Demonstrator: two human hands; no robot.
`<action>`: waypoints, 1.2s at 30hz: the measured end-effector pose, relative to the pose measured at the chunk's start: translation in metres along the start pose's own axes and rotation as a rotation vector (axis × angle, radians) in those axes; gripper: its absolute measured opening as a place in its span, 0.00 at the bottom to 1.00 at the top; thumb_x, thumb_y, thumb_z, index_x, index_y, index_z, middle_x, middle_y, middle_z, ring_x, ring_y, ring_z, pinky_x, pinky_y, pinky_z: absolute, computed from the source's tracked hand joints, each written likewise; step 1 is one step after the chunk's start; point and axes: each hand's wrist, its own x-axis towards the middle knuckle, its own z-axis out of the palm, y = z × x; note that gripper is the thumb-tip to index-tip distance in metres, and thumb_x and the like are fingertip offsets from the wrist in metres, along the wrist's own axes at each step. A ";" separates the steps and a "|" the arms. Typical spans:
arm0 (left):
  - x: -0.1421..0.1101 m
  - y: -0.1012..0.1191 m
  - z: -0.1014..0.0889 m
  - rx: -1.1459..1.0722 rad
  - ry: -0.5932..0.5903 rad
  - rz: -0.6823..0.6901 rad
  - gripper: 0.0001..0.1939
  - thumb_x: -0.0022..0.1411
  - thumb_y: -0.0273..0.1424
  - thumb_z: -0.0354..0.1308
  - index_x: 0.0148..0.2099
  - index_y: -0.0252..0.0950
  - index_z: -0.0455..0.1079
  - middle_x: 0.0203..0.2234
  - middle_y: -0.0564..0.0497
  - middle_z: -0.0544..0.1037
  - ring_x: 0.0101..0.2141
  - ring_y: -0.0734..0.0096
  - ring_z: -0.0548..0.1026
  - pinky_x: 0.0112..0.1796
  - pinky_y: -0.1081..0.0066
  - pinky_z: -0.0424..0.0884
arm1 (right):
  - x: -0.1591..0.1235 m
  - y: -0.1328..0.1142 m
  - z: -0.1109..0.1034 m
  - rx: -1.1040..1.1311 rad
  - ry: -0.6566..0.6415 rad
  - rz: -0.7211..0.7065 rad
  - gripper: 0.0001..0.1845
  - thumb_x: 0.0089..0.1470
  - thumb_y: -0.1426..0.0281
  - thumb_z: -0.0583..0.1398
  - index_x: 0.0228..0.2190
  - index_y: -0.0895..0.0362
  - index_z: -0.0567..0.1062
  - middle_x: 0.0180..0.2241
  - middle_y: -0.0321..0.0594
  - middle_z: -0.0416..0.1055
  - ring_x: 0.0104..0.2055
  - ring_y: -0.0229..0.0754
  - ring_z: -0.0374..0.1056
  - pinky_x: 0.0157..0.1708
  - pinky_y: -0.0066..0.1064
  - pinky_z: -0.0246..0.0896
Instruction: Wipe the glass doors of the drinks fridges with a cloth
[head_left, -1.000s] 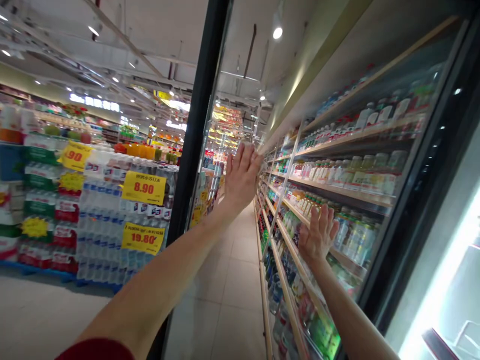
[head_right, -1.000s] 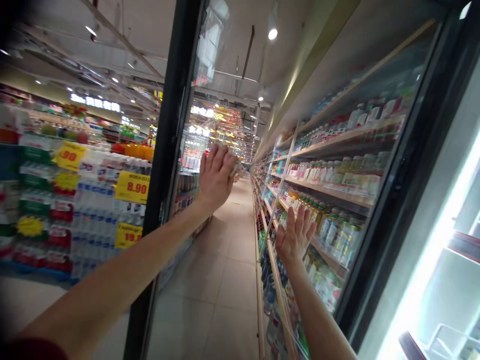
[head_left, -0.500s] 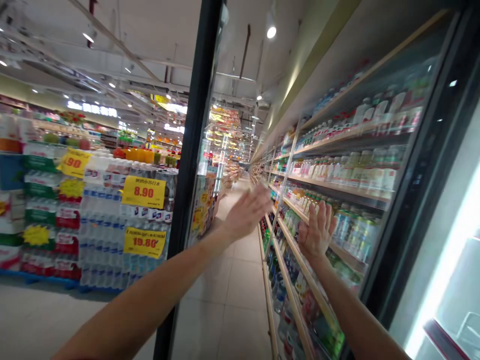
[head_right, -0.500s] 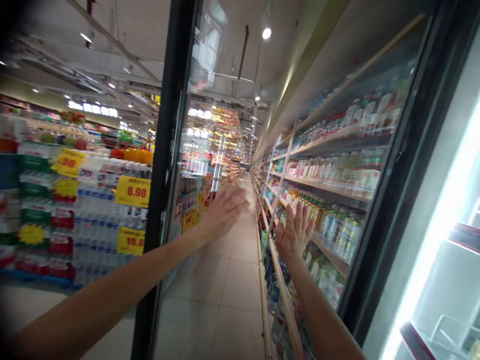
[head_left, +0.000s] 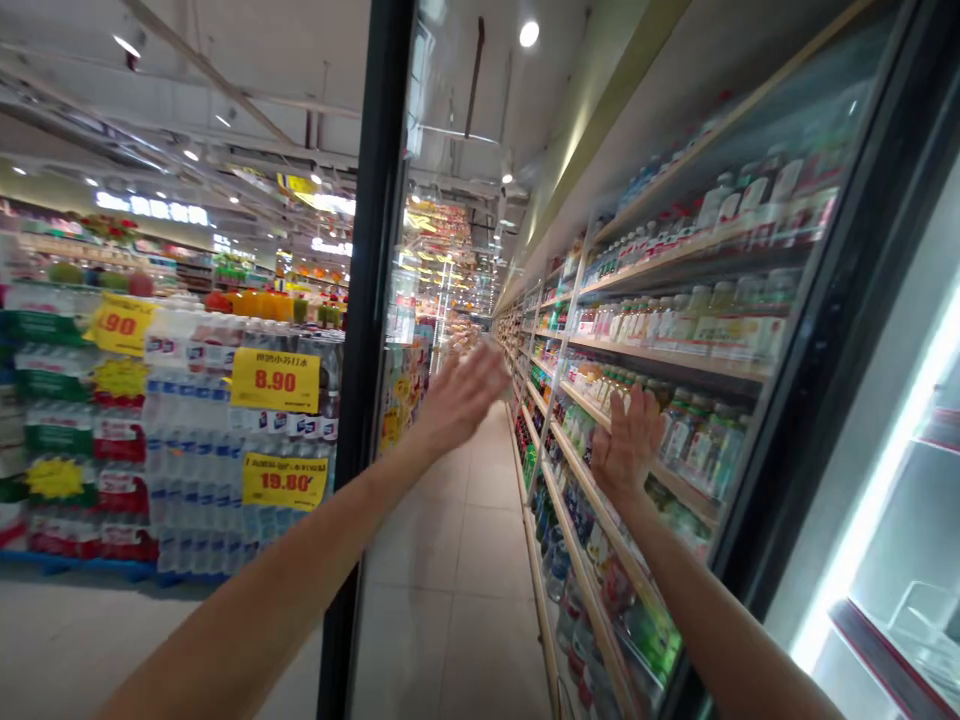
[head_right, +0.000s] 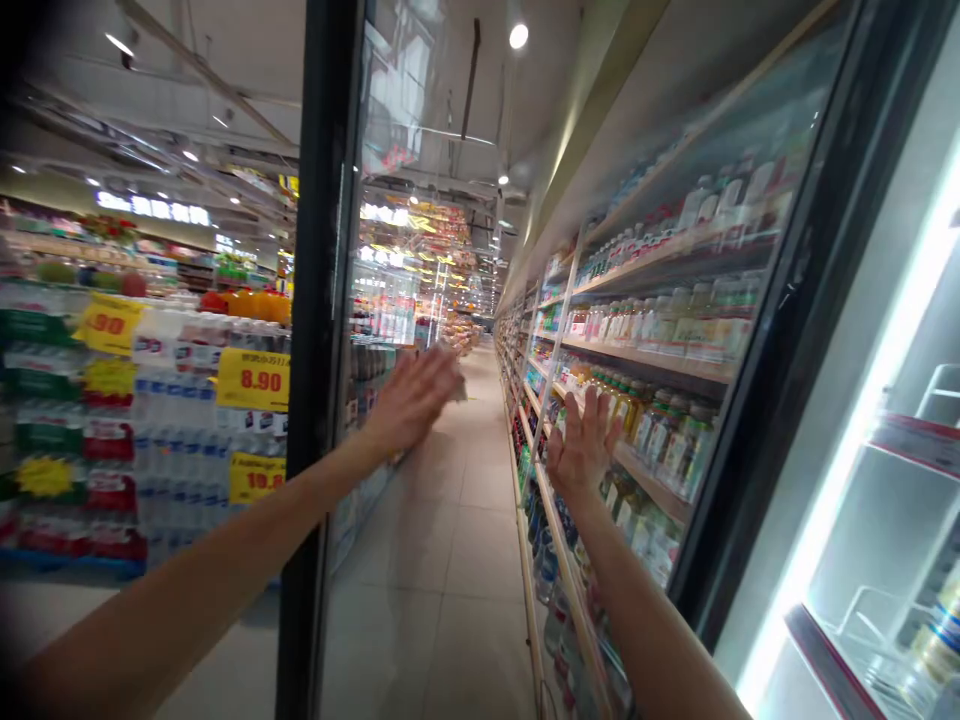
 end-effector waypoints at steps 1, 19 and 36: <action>0.002 -0.005 -0.001 0.031 0.062 -0.189 0.22 0.60 0.26 0.48 0.58 0.38 0.55 0.61 0.46 0.54 0.62 0.62 0.43 0.58 0.54 0.50 | 0.000 0.000 0.000 -0.001 0.002 0.004 0.30 0.56 0.65 0.49 0.59 0.54 0.52 0.62 0.50 0.48 0.65 0.52 0.40 0.58 0.53 0.37; -0.033 0.026 -0.002 -0.085 -0.106 0.333 0.21 0.59 0.28 0.49 0.56 0.43 0.59 0.62 0.56 0.50 0.62 0.71 0.42 0.60 0.68 0.49 | -0.001 0.002 0.001 0.031 0.007 0.022 0.30 0.54 0.66 0.49 0.59 0.53 0.53 0.62 0.47 0.48 0.65 0.50 0.40 0.59 0.51 0.35; 0.060 0.029 0.017 -0.026 -0.038 -0.145 0.22 0.62 0.27 0.44 0.59 0.34 0.54 0.61 0.44 0.54 0.62 0.60 0.41 0.59 0.52 0.46 | -0.003 0.005 0.002 0.042 0.062 -0.015 0.28 0.55 0.68 0.48 0.58 0.54 0.55 0.61 0.48 0.51 0.64 0.50 0.42 0.58 0.51 0.39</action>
